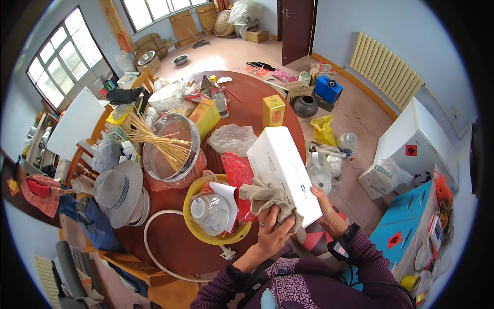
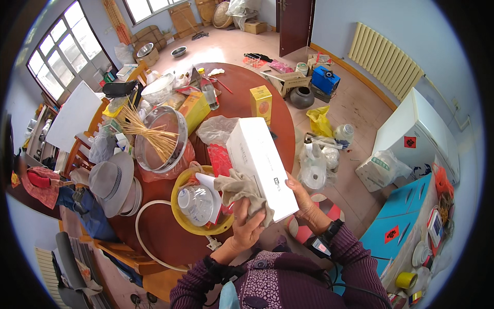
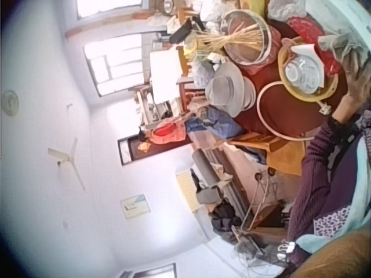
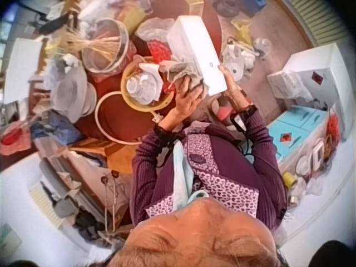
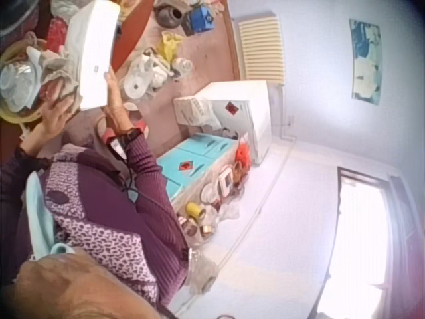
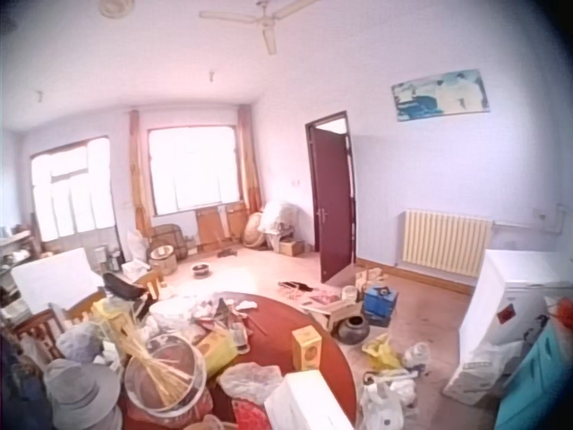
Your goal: The person wipes the surfaces of several boxes and a plastic bag with a cloth on a cluttered table, then places the items on a nearby counter. The person also adjusts the head-mounted camera strap at the end.
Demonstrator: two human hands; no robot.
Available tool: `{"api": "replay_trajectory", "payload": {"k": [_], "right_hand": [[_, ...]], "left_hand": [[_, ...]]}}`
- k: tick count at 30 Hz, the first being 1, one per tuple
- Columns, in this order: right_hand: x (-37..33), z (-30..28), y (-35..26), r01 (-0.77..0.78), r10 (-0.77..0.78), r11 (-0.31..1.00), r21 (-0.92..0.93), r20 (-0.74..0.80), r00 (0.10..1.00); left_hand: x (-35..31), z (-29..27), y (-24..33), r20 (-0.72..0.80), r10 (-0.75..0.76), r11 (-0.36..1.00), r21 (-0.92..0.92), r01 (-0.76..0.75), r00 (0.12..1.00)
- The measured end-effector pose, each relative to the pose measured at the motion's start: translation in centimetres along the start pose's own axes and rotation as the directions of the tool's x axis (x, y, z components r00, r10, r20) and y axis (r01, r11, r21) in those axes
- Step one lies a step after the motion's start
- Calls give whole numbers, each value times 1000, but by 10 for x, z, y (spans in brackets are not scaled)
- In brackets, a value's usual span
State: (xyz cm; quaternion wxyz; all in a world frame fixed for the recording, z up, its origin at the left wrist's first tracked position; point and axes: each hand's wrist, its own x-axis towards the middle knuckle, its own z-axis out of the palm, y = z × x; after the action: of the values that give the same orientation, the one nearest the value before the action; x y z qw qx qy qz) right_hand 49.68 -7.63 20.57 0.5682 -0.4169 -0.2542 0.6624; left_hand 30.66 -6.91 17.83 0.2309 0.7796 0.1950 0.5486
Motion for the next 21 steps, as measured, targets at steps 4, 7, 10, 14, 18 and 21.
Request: {"api": "replay_trajectory", "payload": {"k": [4, 7, 10, 14, 18, 21], "right_hand": [[4, -6, -1, -62, 66, 991, 115, -34, 997], [9, -14, -5, -13, 23, 993, 120, -79, 997], [15, -19, -9, 25, -11, 981, 194, -77, 997], [15, -21, -15, 47, -35, 980, 193, -65, 997], [8, -21, -19, -9, 10, 997, 75, -18, 1000], [1, -16, -14, -153, 157, 978, 144, -14, 988]], "left_hand": [[-18, -2, 0, -58, -13, 995, 100, 19, 998], [-24, -8, -6, -86, -144, 978, 140, 155, 986], [-20, -17, -17, -130, -347, 916, 166, 365, 929], [0, -29, -47, -47, -685, 717, -220, 661, 727], [21, -29, -62, 346, -763, 196, -681, 706, 545], [33, -23, -62, 411, -674, 184, -710, 679, 613]]}}
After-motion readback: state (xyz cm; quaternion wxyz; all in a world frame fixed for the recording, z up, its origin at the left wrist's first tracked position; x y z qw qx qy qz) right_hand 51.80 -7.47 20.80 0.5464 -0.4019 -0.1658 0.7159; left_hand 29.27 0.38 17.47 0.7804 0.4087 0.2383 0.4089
